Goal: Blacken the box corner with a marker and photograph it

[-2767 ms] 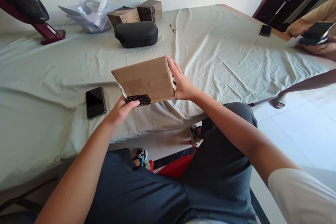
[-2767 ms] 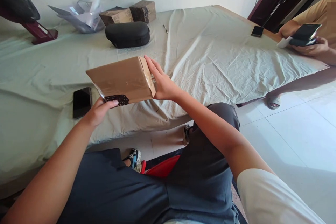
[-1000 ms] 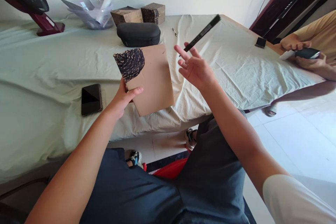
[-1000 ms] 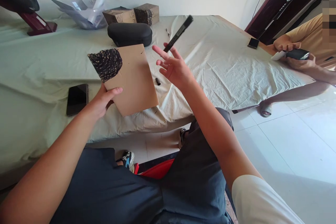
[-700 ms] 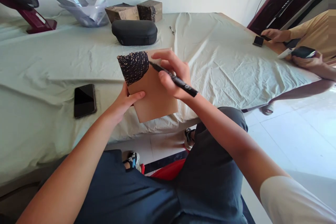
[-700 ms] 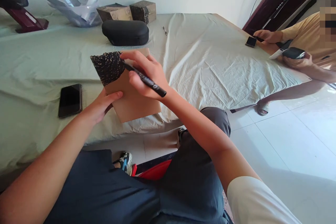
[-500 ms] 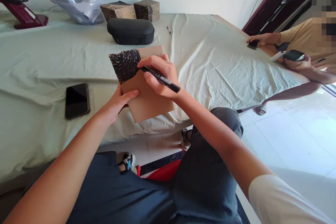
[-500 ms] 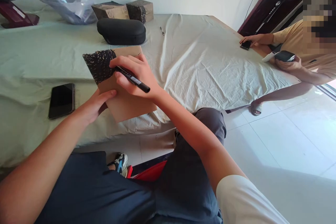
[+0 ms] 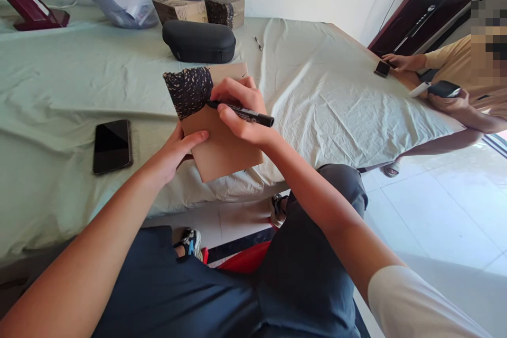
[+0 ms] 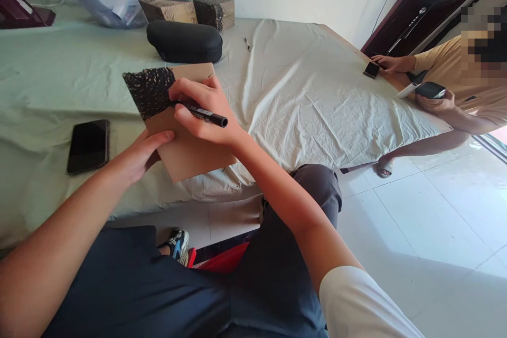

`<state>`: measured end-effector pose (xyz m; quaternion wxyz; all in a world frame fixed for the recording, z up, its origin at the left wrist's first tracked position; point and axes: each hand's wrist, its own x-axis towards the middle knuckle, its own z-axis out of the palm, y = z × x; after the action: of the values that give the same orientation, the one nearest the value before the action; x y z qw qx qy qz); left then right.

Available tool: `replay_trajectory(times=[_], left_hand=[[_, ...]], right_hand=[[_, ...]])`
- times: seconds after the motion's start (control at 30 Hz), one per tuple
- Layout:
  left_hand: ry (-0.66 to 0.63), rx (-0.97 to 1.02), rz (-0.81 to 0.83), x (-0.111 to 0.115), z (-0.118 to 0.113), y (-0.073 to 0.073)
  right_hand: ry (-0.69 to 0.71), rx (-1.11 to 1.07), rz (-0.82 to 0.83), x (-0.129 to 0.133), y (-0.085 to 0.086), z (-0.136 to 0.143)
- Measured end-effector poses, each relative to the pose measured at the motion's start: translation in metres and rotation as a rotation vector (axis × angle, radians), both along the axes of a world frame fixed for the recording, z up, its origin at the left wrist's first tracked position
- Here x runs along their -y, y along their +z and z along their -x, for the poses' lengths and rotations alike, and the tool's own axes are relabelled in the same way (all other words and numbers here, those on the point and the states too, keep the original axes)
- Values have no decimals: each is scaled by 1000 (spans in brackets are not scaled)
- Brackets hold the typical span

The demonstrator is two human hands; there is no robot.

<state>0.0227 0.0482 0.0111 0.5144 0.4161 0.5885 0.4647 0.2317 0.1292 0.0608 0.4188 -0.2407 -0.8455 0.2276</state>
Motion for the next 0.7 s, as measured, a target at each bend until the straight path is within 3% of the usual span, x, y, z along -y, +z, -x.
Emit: replay_trajectory(times=[0.23,0.37,0.53,0.63,0.7], left_hand=[[6,7,-89,2,1,3],[119,-48,-248,-1,17,1],[193,-168,-377,-2,47,-7],[221,-191,-379,2,57,-10],[235,-198,-363,6,60,-11]], right_hand=[[-178,-380,216,12,9,-13],[-112,-394,308,3,10,-48],[-80,-285,639,-22,-12,-85],[-137,-340,750,-29,-33,-84],[-219,-214,741,-28,-49,-78]])
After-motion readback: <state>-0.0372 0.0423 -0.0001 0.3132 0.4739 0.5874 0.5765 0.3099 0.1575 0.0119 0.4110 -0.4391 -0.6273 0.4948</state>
